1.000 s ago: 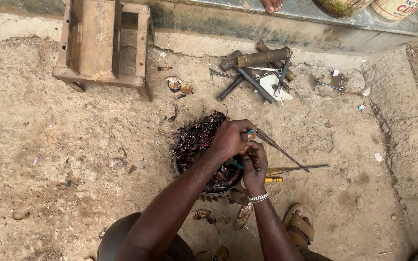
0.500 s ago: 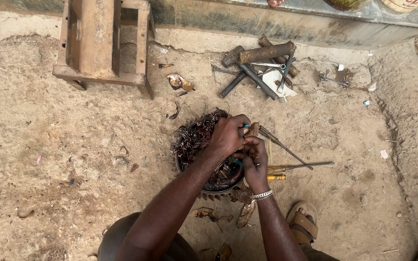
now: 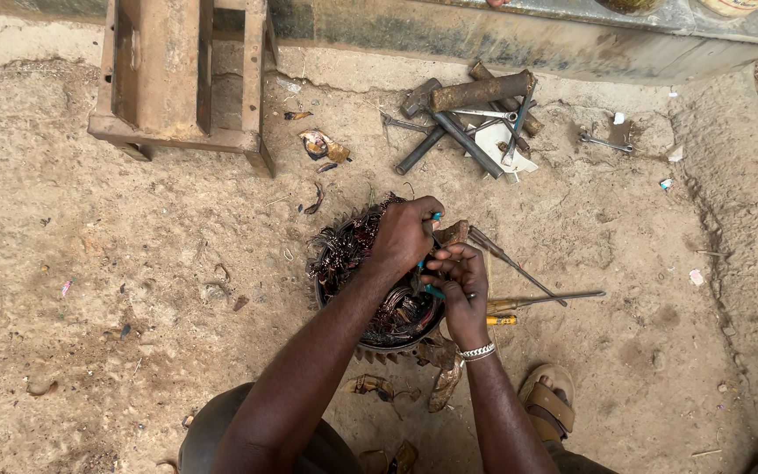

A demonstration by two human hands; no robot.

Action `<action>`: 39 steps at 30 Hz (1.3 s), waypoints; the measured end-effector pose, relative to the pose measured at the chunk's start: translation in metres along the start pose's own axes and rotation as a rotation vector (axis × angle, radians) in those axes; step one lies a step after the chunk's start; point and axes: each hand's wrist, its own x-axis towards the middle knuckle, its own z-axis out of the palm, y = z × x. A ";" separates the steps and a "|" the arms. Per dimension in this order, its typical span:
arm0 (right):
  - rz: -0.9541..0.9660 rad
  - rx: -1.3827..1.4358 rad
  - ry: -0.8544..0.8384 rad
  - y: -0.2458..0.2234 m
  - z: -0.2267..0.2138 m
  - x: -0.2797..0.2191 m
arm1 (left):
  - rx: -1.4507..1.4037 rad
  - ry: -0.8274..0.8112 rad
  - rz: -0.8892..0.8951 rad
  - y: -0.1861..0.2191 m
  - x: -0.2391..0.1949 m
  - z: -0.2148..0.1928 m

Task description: The person uses pliers and a screwdriver to cut and pry apart a bundle of copper wire inside a metal casing. They repeatedly cut sections of wire and use the screwdriver to separate the strands.

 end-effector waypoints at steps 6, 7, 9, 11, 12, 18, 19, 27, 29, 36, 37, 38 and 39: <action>-0.019 -0.044 0.007 0.009 0.002 -0.003 | -0.018 -0.044 -0.005 0.012 -0.005 -0.004; -0.021 -0.043 0.014 0.012 0.001 -0.002 | -0.050 -0.105 -0.062 0.016 -0.007 -0.006; -0.056 -0.166 0.095 0.018 -0.001 0.003 | -0.114 -0.224 -0.168 0.028 -0.011 -0.010; -0.075 -0.165 0.141 0.025 -0.003 0.011 | 0.018 -0.265 -0.100 0.040 -0.021 -0.015; -0.072 -0.103 0.150 0.029 -0.003 0.013 | 0.085 -0.287 -0.068 0.045 -0.029 -0.016; -0.186 -0.305 -0.125 0.057 0.001 0.022 | 0.370 0.057 0.236 0.050 -0.055 -0.009; -0.194 -0.355 -0.124 0.063 0.002 0.020 | 0.212 -0.007 0.133 0.046 -0.056 -0.006; -0.221 0.091 0.059 0.093 0.013 0.020 | 0.041 0.037 0.098 0.035 -0.069 0.005; -0.223 0.114 0.060 0.085 0.016 0.021 | 0.039 0.016 0.086 0.036 -0.068 0.002; -0.375 -0.262 -0.105 0.025 0.027 0.013 | -0.015 -0.239 0.134 0.039 -0.056 -0.021; -0.400 -0.256 -0.151 0.023 0.028 0.013 | -0.059 -0.223 0.064 0.040 -0.057 -0.021; -0.322 -0.252 -0.054 0.025 0.030 0.010 | -0.105 -0.216 -0.013 0.040 -0.061 -0.019; -0.242 -0.249 0.041 0.030 0.031 0.007 | -0.150 -0.209 -0.090 0.040 -0.065 -0.016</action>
